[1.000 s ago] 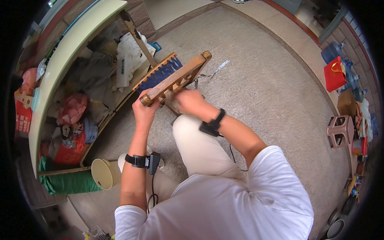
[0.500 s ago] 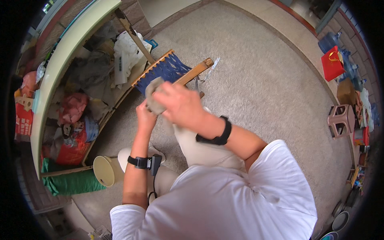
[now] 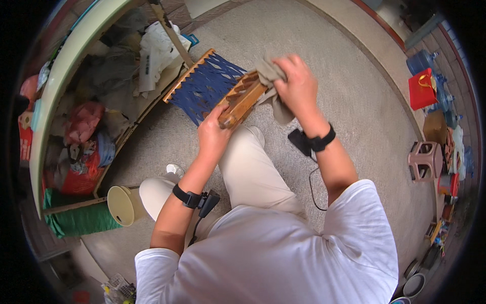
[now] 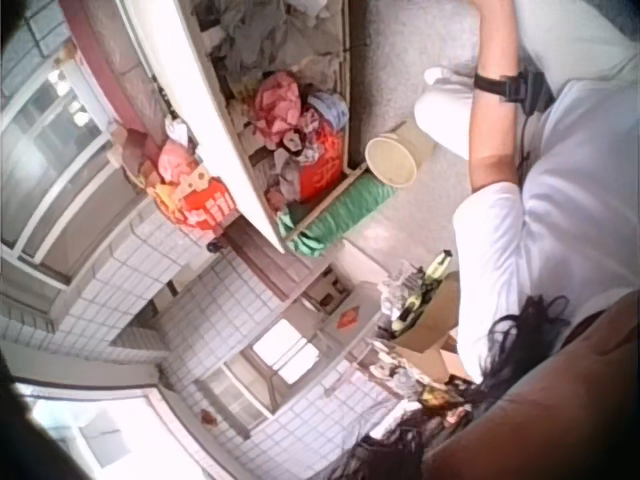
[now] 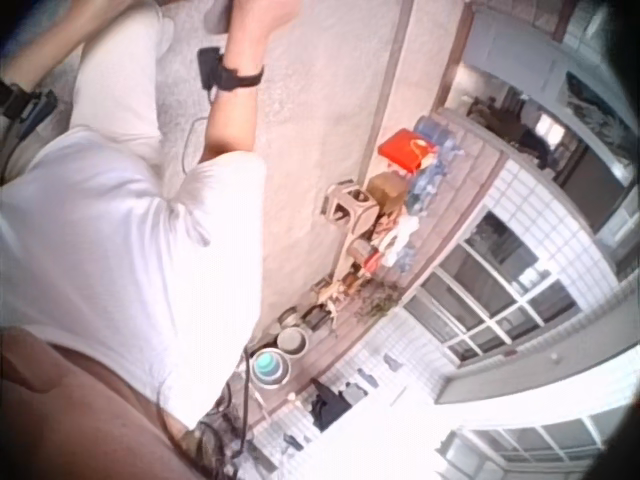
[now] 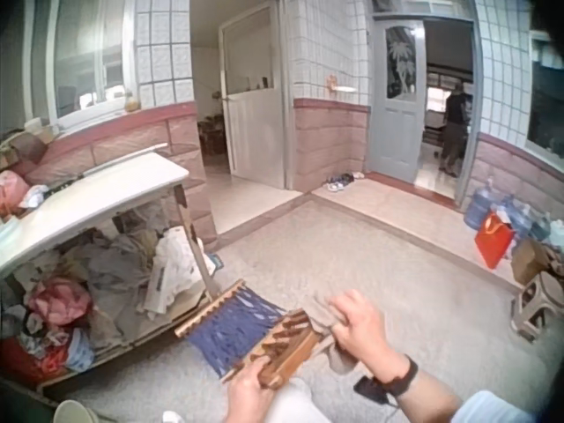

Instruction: The person wipes the wooden frame and woven seat of two chairs using a cloth. They clean the first chair thoroughly, then move to a second chair with a blue woven seat and continue wiping the frame and seat.

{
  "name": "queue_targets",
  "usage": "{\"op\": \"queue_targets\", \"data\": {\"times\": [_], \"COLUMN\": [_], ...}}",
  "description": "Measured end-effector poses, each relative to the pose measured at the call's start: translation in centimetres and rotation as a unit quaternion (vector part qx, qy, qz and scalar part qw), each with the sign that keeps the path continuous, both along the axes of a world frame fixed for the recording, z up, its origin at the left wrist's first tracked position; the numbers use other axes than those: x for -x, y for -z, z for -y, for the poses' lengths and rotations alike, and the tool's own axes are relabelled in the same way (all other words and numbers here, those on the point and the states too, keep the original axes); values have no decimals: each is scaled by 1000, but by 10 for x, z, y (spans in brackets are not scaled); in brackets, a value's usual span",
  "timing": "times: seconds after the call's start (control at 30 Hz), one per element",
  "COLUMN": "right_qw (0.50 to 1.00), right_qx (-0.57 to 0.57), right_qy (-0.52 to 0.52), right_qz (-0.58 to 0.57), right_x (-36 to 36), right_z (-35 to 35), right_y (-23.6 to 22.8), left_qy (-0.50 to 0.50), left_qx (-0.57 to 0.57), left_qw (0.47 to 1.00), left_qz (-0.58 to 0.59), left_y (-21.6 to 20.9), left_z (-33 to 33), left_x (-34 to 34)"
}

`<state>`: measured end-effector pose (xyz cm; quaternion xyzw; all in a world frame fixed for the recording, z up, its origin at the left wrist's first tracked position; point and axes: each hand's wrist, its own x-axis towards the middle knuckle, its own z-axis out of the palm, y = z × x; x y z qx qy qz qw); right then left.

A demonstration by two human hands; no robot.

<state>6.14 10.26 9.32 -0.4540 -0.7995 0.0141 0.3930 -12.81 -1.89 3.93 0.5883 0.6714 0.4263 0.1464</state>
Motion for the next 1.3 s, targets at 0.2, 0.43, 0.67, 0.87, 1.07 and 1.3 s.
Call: {"op": "queue_targets", "data": {"times": [0.2,0.43,0.67,0.87,1.07,1.3], "right_qw": [999,995,992,993,979,970], "right_qx": [-16,25,43,19,-23,61], "right_qy": [28,11,21,15,-18,46], "right_qz": [1,95,120,116,201,232], "right_x": [-22,-37,-40,-52,-52,-42], "right_z": [-76,-97,-98,-145,-186,-179], "right_y": [-7,-24,-28,-24,-36,-37], "left_qy": [225,-149,-149,-113,-180,-155], "left_qx": [51,120,271,291,258,302], "left_qw": [959,981,925,898,924,894], "left_qz": [164,-41,222,308,218,292], "left_y": [-2,125,240,211,218,246], "left_z": [-42,-99,-106,-55,-30,15], "left_x": [-6,180,274,222,188,159]}}
